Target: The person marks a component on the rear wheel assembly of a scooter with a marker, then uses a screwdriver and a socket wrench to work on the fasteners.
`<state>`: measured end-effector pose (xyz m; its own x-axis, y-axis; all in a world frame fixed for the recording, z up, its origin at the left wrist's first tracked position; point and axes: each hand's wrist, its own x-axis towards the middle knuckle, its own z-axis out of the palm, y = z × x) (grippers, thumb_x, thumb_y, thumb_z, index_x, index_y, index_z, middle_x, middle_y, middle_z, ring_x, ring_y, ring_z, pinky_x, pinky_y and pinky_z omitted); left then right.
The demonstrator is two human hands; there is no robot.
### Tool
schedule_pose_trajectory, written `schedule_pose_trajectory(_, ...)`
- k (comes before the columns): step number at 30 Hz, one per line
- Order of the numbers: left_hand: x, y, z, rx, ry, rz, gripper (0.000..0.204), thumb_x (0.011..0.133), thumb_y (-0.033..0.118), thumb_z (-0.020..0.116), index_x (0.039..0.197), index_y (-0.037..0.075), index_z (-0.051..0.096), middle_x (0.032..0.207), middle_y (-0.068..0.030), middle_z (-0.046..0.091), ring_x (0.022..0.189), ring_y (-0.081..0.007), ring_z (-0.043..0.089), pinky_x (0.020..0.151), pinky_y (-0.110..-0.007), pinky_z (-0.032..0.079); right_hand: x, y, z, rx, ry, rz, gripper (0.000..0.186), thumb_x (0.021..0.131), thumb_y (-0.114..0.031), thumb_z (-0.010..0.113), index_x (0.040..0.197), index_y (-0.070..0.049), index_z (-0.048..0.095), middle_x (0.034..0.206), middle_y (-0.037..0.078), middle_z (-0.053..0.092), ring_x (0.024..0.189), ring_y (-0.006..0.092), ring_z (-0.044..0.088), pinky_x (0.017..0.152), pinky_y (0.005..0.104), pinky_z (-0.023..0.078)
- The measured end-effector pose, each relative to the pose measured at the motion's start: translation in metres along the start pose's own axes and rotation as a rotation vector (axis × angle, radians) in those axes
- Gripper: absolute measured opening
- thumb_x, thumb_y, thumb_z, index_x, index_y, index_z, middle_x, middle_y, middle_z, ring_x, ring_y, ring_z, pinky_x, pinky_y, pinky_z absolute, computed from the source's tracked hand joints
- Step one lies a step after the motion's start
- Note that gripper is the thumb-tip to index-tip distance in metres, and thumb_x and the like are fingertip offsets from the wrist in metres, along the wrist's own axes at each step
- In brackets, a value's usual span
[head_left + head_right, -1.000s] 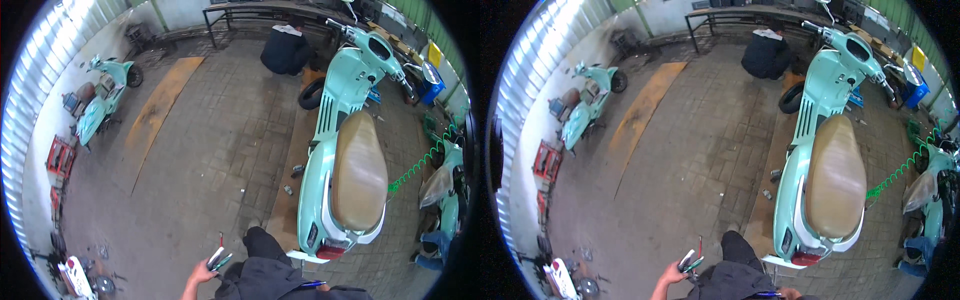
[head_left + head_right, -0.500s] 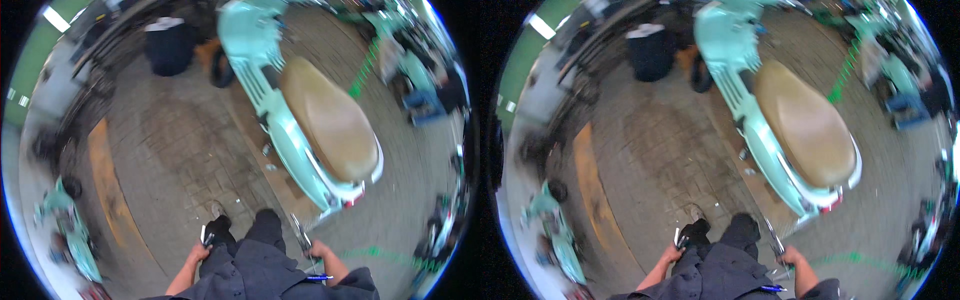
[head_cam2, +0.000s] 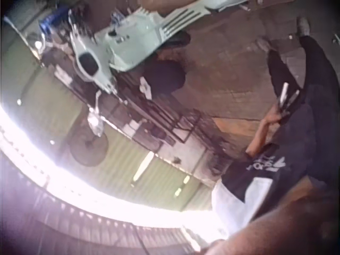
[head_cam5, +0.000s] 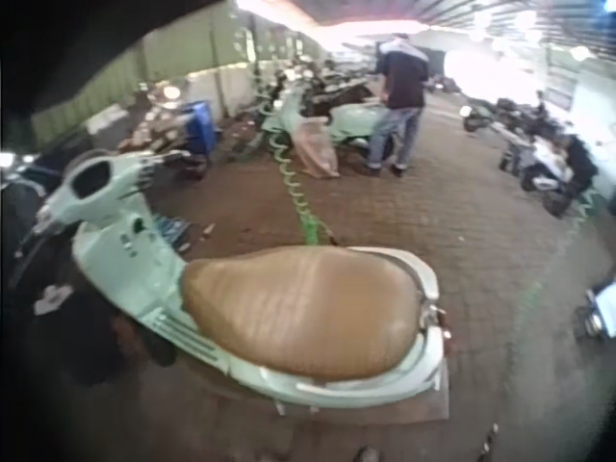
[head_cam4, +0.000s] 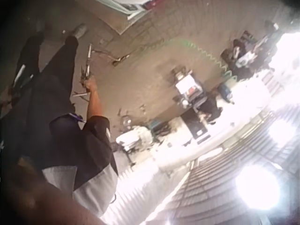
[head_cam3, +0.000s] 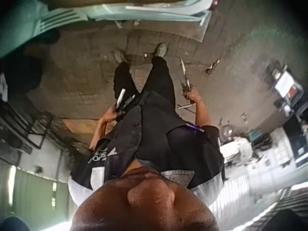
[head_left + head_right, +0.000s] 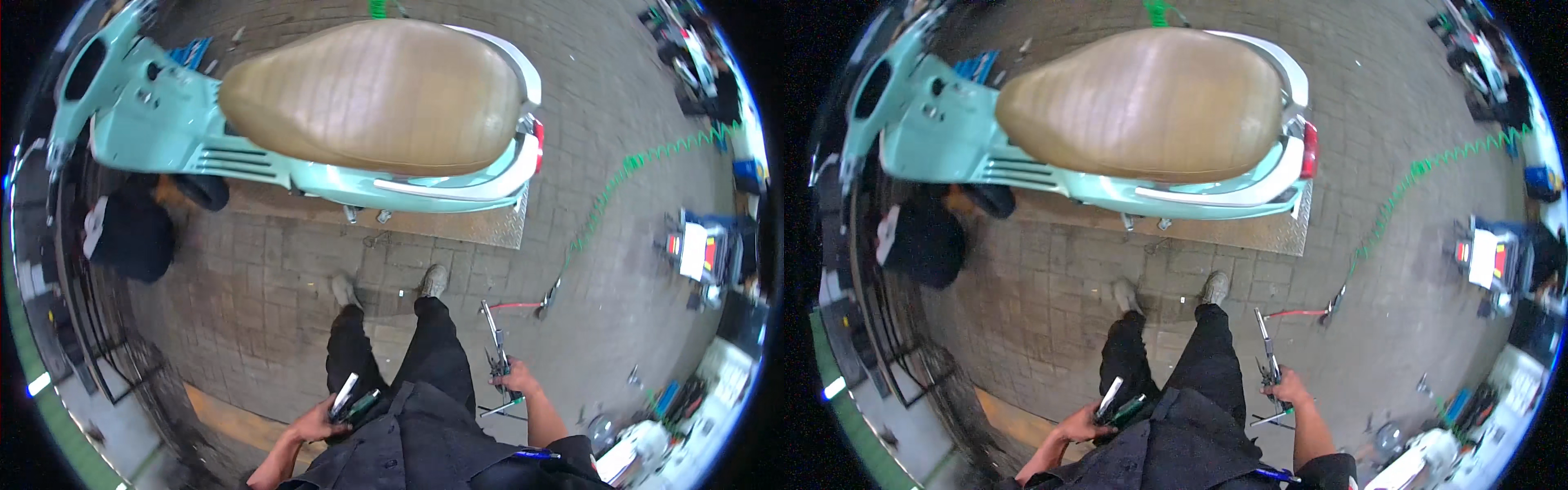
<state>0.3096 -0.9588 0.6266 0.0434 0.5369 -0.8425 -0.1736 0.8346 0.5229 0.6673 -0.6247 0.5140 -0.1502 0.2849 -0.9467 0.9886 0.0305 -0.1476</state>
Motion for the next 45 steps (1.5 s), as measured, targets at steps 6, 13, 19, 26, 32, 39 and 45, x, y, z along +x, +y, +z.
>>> schedule_pose_trajectory(6,0.053,-0.018,-0.094,0.236,-0.451,-0.253,0.072,0.077,0.024,0.075,0.135,0.005,0.038,0.104,-0.0129,0.061,0.094,-0.0208,0.057,0.083,-0.034,0.047,0.038,0.030,0.102,0.234,0.071,0.045,0.060,0.057,-0.033,0.085,0.100,0.001,0.062,0.095,0.020,0.067,0.090,0.0329,0.064,0.082,0.0404,0.050)
schedule_pose_trajectory(13,0.145,-0.029,-0.166,0.350,-0.787,-0.436,0.078,0.077,0.032,0.076,0.137,0.002,0.036,0.125,-0.0146,0.052,0.111,-0.0211,0.050,0.094,-0.033,0.041,0.140,-0.005,0.138,0.314,0.011,0.141,0.054,0.063,-0.028,0.081,0.104,0.000,0.060,0.091,0.019,0.067,0.087,0.0335,0.065,0.080,0.0413,0.050)
schedule_pose_trajectory(19,0.431,0.005,-0.112,0.770,-0.230,-0.205,0.086,0.081,0.032,0.071,0.144,0.001,0.021,0.137,-0.0247,0.043,0.127,-0.0335,0.043,0.105,-0.039,0.034,0.313,0.038,0.144,0.213,0.237,0.118,0.049,0.062,-0.026,0.081,0.101,-0.005,0.060,0.094,0.020,0.065,0.092,0.0359,0.062,0.078,0.0429,0.049)
schedule_pose_trajectory(26,0.714,-0.113,0.009,0.798,-0.189,0.128,0.082,0.080,0.028,0.069,0.141,-0.004,0.024,0.114,-0.0287,0.057,0.102,-0.0375,0.060,0.087,-0.042,0.048,0.462,0.059,0.126,0.240,0.361,0.005,0.047,0.065,-0.026,0.079,0.102,-0.004,0.059,0.098,0.020,0.063,0.092,0.0367,0.061,0.080,0.0442,0.048)
schedule_pose_trajectory(32,0.772,-0.148,0.068,1.050,-0.155,0.672,0.057,0.073,0.001,0.058,0.126,-0.006,0.040,0.119,-0.0272,0.047,0.113,-0.0420,0.045,0.093,-0.048,0.043,0.547,0.101,0.182,0.004,0.669,0.027,0.069,0.070,-0.036,0.077,0.120,0.001,0.046,0.105,0.028,0.056,0.098,0.0440,0.056,0.083,0.0479,0.047)
schedule_pose_trajectory(39,0.783,-0.192,0.054,1.355,-0.013,0.997,0.034,0.082,0.011,0.051,0.114,0.000,0.051,0.110,-0.0206,0.052,0.105,-0.0358,0.049,0.087,-0.045,0.041,0.567,0.115,0.181,-0.045,0.622,0.088,0.069,0.075,-0.043,0.071,0.123,0.000,0.045,0.112,0.031,0.053,0.099,0.0458,0.056,0.081,0.0487,0.049)
schedule_pose_trajectory(45,0.773,-0.195,0.039,1.414,0.001,1.000,0.029,0.083,0.024,0.056,0.105,0.004,0.054,0.096,-0.0124,0.057,0.099,-0.0294,0.051,0.080,-0.042,0.039,0.513,0.038,0.130,0.015,0.679,-0.070,0.067,0.077,-0.047,0.070,0.118,0.003,0.053,0.106,0.026,0.061,0.100,0.0396,0.060,0.081,0.0446,0.050)
